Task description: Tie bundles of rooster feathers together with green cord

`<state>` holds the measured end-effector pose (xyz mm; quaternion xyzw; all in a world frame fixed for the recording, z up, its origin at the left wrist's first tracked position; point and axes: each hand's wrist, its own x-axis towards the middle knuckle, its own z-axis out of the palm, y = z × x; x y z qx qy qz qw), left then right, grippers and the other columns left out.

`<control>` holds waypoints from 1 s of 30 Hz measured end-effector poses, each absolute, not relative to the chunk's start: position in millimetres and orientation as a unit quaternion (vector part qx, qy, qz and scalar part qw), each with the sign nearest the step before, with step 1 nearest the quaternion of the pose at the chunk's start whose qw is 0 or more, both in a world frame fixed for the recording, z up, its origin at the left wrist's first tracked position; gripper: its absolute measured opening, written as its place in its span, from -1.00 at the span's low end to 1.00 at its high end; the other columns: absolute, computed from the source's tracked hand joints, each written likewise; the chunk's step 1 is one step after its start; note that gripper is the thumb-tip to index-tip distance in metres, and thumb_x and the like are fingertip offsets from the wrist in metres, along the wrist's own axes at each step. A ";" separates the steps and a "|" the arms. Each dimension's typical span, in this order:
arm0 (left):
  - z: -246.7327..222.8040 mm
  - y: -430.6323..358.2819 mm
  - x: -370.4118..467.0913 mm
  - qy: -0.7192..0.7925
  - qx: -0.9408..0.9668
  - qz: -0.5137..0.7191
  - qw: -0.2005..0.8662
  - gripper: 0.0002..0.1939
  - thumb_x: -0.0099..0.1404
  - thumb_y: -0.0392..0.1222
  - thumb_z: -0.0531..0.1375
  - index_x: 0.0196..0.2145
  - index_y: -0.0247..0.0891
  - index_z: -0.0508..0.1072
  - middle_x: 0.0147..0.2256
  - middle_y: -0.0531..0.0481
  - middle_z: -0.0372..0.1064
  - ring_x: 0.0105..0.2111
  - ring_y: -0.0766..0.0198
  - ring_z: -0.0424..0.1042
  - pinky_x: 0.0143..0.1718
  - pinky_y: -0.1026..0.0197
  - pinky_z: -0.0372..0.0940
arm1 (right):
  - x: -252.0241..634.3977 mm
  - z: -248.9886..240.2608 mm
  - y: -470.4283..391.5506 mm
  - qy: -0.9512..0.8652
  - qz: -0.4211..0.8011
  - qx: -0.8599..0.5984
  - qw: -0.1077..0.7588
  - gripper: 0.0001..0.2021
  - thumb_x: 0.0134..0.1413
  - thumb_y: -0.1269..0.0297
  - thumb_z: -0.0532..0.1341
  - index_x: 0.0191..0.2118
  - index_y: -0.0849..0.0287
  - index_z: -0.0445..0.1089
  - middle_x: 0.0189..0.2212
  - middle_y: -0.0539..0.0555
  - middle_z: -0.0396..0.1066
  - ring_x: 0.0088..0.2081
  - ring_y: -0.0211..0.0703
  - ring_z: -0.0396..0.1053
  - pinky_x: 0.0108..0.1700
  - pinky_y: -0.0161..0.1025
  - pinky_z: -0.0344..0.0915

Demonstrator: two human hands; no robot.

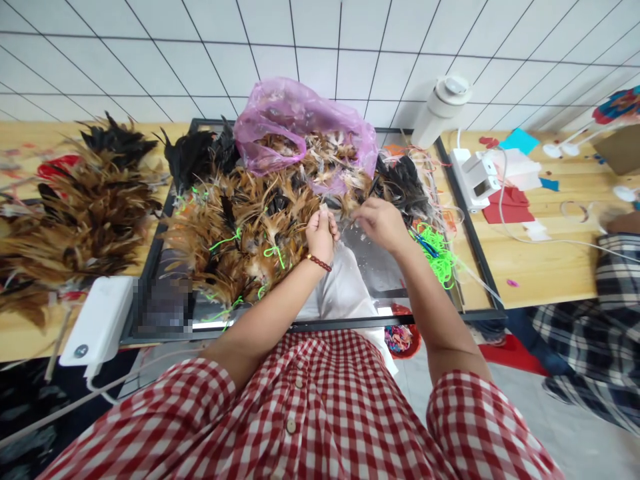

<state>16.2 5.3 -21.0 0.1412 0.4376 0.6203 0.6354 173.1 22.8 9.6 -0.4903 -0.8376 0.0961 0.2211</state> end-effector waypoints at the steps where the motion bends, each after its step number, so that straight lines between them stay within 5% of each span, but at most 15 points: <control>1: -21.2 5.4 16.4 0.435 0.142 0.624 0.634 -0.63 0.41 0.03 0.24 -0.44 -0.23 0.30 -0.63 0.22 0.13 -0.70 0.51 0.07 -0.66 0.36 -0.06 | 167.4 11.3 18.4 -0.872 0.078 -0.455 0.162 -0.75 0.20 0.39 0.17 -0.17 0.09 0.62 -0.22 0.16 0.53 -0.16 -0.03 0.41 -0.13 -0.12 0.23; 4: -20.7 5.2 16.0 0.432 0.144 0.632 0.628 -0.63 0.43 0.03 0.22 -0.45 -0.23 0.29 -0.64 0.22 0.14 -0.70 0.52 0.06 -0.67 0.36 -0.06 | 150.3 12.2 11.0 -0.914 0.018 -0.403 0.044 -0.78 0.24 0.42 0.18 -0.20 0.12 0.61 -0.22 0.21 0.53 -0.14 0.01 0.37 -0.16 -0.09 0.11; 8: -18.9 4.7 15.0 0.437 0.141 0.630 0.626 -0.58 0.38 0.11 0.25 -0.45 -0.22 0.28 -0.63 0.22 0.13 -0.70 0.53 0.06 -0.67 0.37 -0.06 | 143.4 9.9 12.6 -0.910 0.005 -0.412 0.044 -0.81 0.26 0.39 0.17 -0.33 0.18 0.52 -0.25 0.24 0.50 -0.18 0.02 0.33 -0.15 -0.06 0.09; 14: -20.5 6.2 15.2 0.440 0.143 0.629 0.624 -0.58 0.37 0.12 0.26 -0.45 -0.22 0.28 -0.62 0.22 0.14 -0.69 0.51 0.09 -0.67 0.37 -0.02 | 150.6 15.9 28.9 -0.698 0.257 -0.531 0.406 -0.87 0.13 0.17 0.21 -0.30 0.10 0.38 -0.38 0.07 0.45 -0.36 -0.15 0.36 -0.26 -0.17 0.29; 18: -22.4 7.1 13.7 0.431 0.149 0.630 0.628 -0.58 0.36 0.13 0.27 -0.45 -0.22 0.29 -0.61 0.21 0.15 -0.68 0.51 0.11 -0.66 0.37 0.00 | 153.9 26.8 41.0 -0.518 0.435 -0.530 0.511 -0.69 -0.12 0.10 0.39 -0.24 0.06 0.38 -0.50 -0.04 0.41 -0.52 -0.26 0.31 -0.48 -0.30 0.20; 24: -22.9 7.3 11.3 0.416 0.154 0.631 0.637 -0.59 0.35 0.10 0.29 -0.46 -0.23 0.30 -0.61 0.19 0.20 -0.66 0.48 0.17 -0.64 0.37 0.06 | 163.9 47.4 39.1 -0.501 0.548 -0.470 0.476 -0.57 -0.31 0.00 0.55 -0.38 0.12 0.45 -0.42 0.02 0.49 -0.53 -0.33 0.29 -0.52 -0.34 0.19; 30: -23.9 8.1 11.9 0.406 0.180 0.607 0.659 -0.64 0.35 0.02 0.30 -0.47 -0.27 0.39 -0.52 0.10 0.41 -0.56 0.44 0.36 -0.43 0.33 0.32 | 154.9 45.6 36.5 -0.571 0.624 -0.413 0.338 -0.51 -0.47 -0.06 0.63 -0.54 0.19 0.49 -0.50 0.05 0.45 -0.45 -0.21 0.40 -0.39 -0.21 0.37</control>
